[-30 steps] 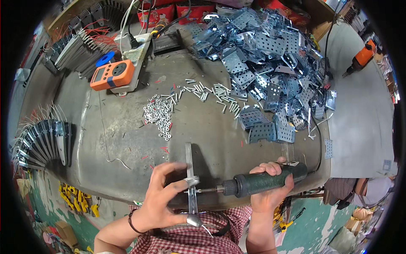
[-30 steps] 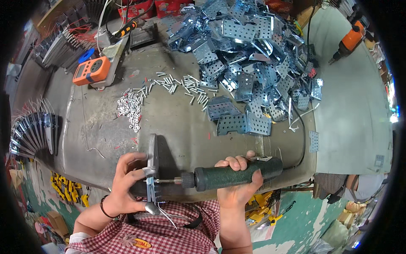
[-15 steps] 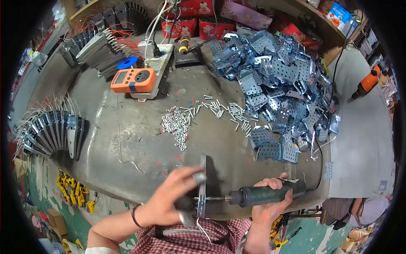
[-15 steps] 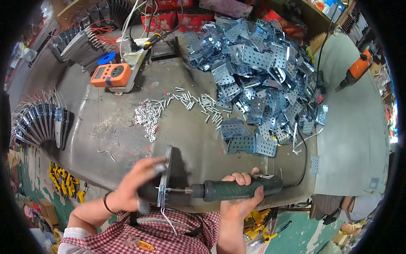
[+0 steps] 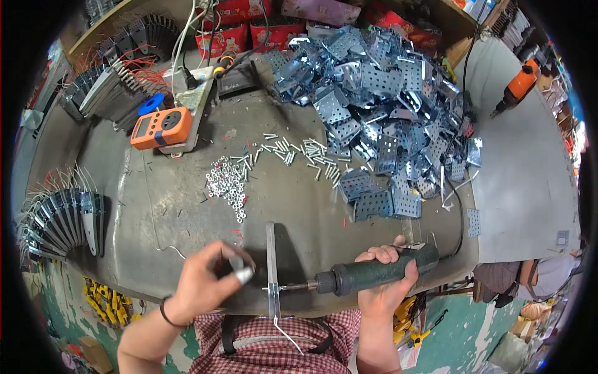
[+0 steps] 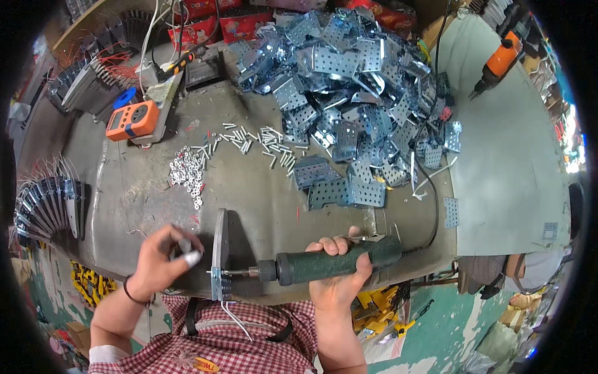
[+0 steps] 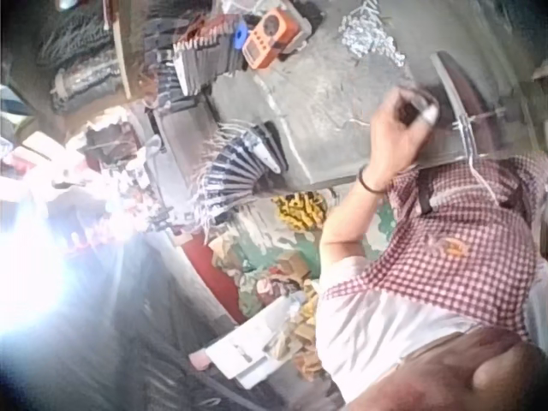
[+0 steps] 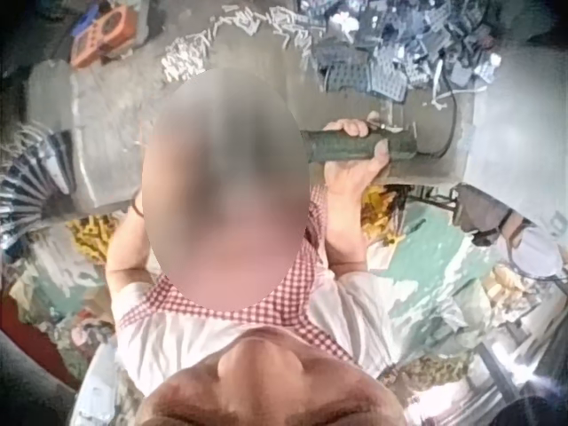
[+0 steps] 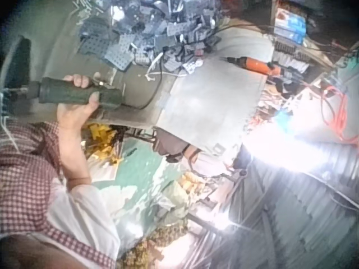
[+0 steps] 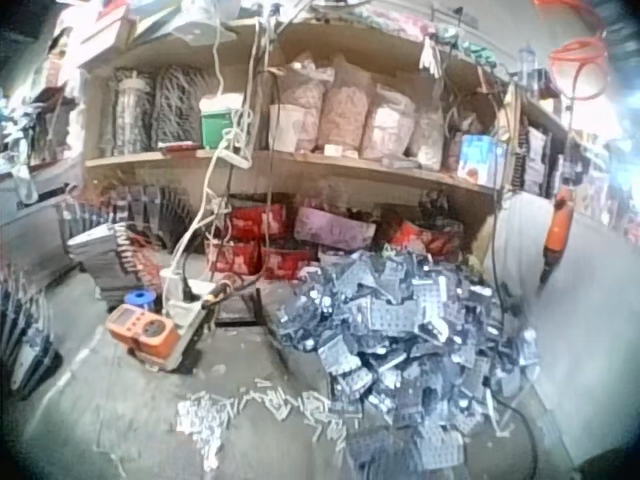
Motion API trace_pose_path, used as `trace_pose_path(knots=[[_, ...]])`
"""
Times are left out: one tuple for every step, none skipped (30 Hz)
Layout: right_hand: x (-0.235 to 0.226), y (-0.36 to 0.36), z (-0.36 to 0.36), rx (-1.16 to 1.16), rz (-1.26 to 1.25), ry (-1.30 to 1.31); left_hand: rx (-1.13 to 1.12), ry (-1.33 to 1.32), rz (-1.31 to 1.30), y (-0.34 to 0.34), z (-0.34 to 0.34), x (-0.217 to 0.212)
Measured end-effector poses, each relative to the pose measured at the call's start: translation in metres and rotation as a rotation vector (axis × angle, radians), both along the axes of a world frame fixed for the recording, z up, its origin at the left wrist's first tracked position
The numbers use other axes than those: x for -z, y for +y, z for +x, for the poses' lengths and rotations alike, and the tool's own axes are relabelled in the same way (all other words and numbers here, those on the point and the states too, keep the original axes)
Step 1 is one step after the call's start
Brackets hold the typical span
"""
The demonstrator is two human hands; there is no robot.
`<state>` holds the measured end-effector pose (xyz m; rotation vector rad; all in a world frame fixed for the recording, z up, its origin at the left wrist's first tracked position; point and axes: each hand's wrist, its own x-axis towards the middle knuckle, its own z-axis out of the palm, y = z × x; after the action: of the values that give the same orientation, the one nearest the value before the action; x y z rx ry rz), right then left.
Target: The person assembles metal bracket components by inserting wires and perforated plates, fastening screws with an electric screwdriver, and handling the assembled units.
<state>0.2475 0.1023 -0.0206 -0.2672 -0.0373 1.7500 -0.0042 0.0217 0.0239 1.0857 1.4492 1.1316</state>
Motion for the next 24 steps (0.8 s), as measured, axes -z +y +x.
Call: trace_pose_path(knots=[[-0.002,-0.001,-0.002,0.002,-0.002,-0.004,-0.013,-0.147,0.000,-0.010,0.005,0.001],[-0.004,-0.003,-0.004,-0.002,0.001,0.000,-0.025,-0.295,0.000,-0.018,0.008,0.001],[-0.003,-0.001,-0.004,-0.009,-0.001,0.009,-0.075,-0.355,-0.049,-0.020,0.014,-0.001],[-0.001,0.000,-0.005,-0.009,-0.005,0.010,-0.076,-0.354,-0.053,-0.020,0.015,0.001],[0.000,0.001,-0.005,-0.008,-0.027,0.014,-0.099,-0.373,-0.044,-0.019,0.017,0.004],[-0.001,0.002,-0.003,0.007,-0.038,0.013,-0.107,-0.399,-0.028,-0.016,0.019,0.005],[-0.003,0.001,-0.002,0.028,-0.026,0.005,-0.083,-0.407,-0.021,-0.015,0.021,0.006],[-0.005,0.000,-0.001,0.010,-0.041,-0.003,-0.131,-0.438,-0.041,-0.017,0.022,0.006],[-0.006,0.000,-0.001,0.004,-0.047,-0.010,-0.164,-0.469,-0.054,-0.016,0.023,0.007],[-0.004,0.000,0.000,0.054,-0.022,-0.027,-0.194,-0.464,-0.068,-0.014,0.026,0.005],[-0.002,0.001,0.000,0.025,-0.030,-0.037,-0.196,-0.479,-0.073,-0.013,0.025,0.009],[0.001,-0.001,-0.002,-0.010,-0.047,-0.040,-0.206,-0.487,-0.083,-0.016,0.022,0.014],[0.001,-0.002,-0.003,0.040,-0.030,-0.051,-0.222,-0.493,-0.096,-0.016,0.021,0.018],[0.000,-0.002,-0.003,0.019,-0.047,-0.039,-0.239,-0.500,-0.108,-0.016,0.023,0.019],[-0.006,-0.004,-0.011,-0.047,-0.054,0.004,-0.287,-0.459,-0.081,-0.024,0.024,0.009],[-0.005,-0.004,-0.008,-0.007,-0.037,-0.001,-0.313,-0.400,-0.095,-0.023,0.023,0.012],[-0.004,-0.003,-0.006,-0.025,-0.050,0.001,-0.290,-0.405,-0.084,-0.021,0.025,0.013],[-0.003,-0.005,-0.003,-0.043,-0.065,0.001,-0.268,-0.412,-0.076,-0.019,0.027,0.013],[-0.002,-0.006,-0.001,-0.038,-0.058,0.001,-0.236,-0.415,-0.069,-0.015,0.027,0.011],[-0.002,-0.006,0.001,-0.012,-0.045,0.000,-0.173,-0.412,-0.114,-0.012,0.025,0.009],[-0.003,-0.007,0.003,-0.019,-0.047,0.002,-0.113,-0.408,-0.160,-0.011,0.021,0.007],[-0.004,-0.006,0.005,-0.030,-0.047,0.005,-0.093,-0.407,-0.150,-0.008,0.008,0.006],[-0.004,-0.007,0.007,-0.028,-0.050,0.017,0.204,-0.033,-0.236,-0.005,-0.012,0.006],[-0.005,-0.006,0.004,-0.015,-0.038,0.011,0.488,0.346,-0.309,-0.004,-0.026,0.001]])
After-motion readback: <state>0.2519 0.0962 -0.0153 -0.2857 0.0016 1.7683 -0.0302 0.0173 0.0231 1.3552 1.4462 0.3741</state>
